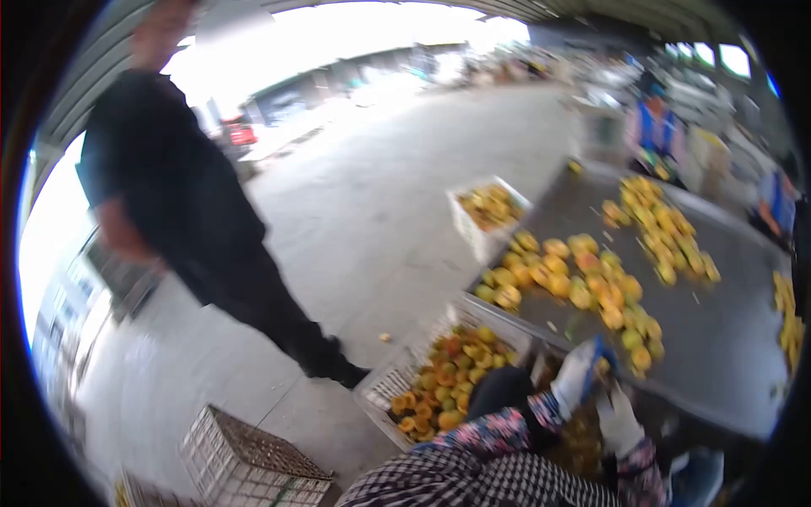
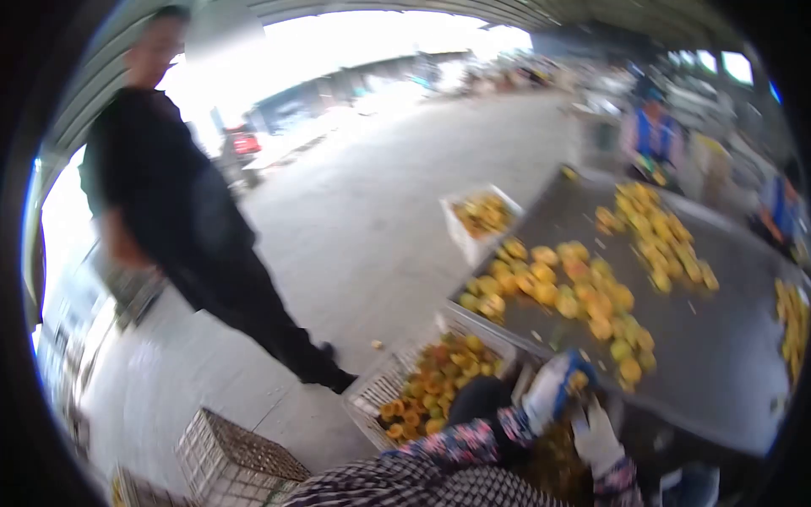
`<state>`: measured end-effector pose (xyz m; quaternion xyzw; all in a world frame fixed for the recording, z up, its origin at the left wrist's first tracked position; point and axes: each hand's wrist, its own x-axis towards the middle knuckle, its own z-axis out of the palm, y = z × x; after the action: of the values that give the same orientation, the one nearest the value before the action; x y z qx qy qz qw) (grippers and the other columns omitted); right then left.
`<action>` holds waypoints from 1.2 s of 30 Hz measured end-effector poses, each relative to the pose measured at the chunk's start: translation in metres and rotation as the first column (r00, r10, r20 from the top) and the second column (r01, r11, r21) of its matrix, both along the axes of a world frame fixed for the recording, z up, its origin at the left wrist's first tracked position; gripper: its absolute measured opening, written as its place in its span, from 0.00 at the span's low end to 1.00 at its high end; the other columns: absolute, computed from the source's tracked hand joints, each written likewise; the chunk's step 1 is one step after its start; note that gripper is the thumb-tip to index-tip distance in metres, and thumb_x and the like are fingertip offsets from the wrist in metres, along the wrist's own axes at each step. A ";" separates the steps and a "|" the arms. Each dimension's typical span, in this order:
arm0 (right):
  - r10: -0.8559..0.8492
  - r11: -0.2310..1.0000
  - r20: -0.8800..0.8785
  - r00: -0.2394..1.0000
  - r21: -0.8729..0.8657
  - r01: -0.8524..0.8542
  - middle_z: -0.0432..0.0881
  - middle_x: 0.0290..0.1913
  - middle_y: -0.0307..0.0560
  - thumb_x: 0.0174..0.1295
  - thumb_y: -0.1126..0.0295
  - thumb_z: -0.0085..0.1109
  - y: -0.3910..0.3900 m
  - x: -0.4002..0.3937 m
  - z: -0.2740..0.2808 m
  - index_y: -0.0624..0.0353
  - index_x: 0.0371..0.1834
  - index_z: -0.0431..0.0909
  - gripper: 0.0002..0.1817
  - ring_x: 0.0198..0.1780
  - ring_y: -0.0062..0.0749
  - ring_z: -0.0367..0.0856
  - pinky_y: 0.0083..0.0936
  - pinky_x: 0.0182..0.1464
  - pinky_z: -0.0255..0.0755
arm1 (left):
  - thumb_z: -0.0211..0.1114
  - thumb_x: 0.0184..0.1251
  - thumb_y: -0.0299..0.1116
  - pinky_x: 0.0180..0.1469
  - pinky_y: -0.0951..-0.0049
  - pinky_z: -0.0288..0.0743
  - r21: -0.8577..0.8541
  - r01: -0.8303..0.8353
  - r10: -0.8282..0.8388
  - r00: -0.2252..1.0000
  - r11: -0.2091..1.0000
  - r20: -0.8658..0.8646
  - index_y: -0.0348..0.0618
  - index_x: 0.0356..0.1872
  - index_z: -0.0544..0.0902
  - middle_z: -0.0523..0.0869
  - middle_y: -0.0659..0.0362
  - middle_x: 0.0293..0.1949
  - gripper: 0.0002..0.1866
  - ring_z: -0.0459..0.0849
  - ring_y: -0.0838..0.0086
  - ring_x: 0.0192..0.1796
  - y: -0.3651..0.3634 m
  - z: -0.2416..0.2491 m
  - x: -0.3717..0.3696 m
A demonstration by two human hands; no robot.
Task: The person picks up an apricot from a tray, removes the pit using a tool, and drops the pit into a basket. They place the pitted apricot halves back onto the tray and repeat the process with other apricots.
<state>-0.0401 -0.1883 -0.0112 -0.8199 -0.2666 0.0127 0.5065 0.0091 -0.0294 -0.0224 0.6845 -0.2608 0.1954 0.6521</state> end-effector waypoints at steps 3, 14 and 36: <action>-0.025 1.000 -0.021 0.999 -0.012 0.025 0.79 0.53 0.67 0.75 0.62 0.46 -0.008 -0.001 0.018 0.68 0.64 0.69 0.22 0.55 0.57 0.78 0.39 0.57 0.70 | 0.48 0.81 0.40 0.54 0.70 0.75 -0.657 0.118 -0.478 0.782 0.745 -0.401 0.40 0.46 0.79 0.82 0.58 0.44 0.15 0.82 0.71 0.47 -0.004 0.027 -0.014; -0.250 0.951 -0.159 0.955 -0.228 0.211 0.82 0.40 0.67 0.74 0.60 0.50 0.010 -0.034 0.029 0.66 0.55 0.68 0.19 0.45 0.63 0.82 0.47 0.46 0.74 | 0.45 0.80 0.58 0.52 0.58 0.82 -0.687 -0.023 -0.544 0.591 0.726 -0.595 0.36 0.39 0.79 0.85 0.49 0.35 0.30 0.87 0.58 0.40 -0.009 0.026 -0.013; -0.208 0.967 -0.107 0.972 0.126 0.220 0.83 0.39 0.63 0.75 0.60 0.49 0.019 -0.028 -0.018 0.67 0.56 0.69 0.20 0.41 0.59 0.83 0.43 0.42 0.76 | 0.49 0.81 0.53 0.45 0.70 0.81 -0.489 0.104 -0.438 0.629 0.866 -0.642 0.30 0.39 0.82 0.88 0.49 0.33 0.30 0.88 0.66 0.36 -0.007 0.025 0.002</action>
<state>-0.0682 -0.1697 -0.0294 -0.8056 -0.1529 -0.0224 0.5719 0.0109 -0.0366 0.0023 0.5040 -0.0320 -0.1498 0.8500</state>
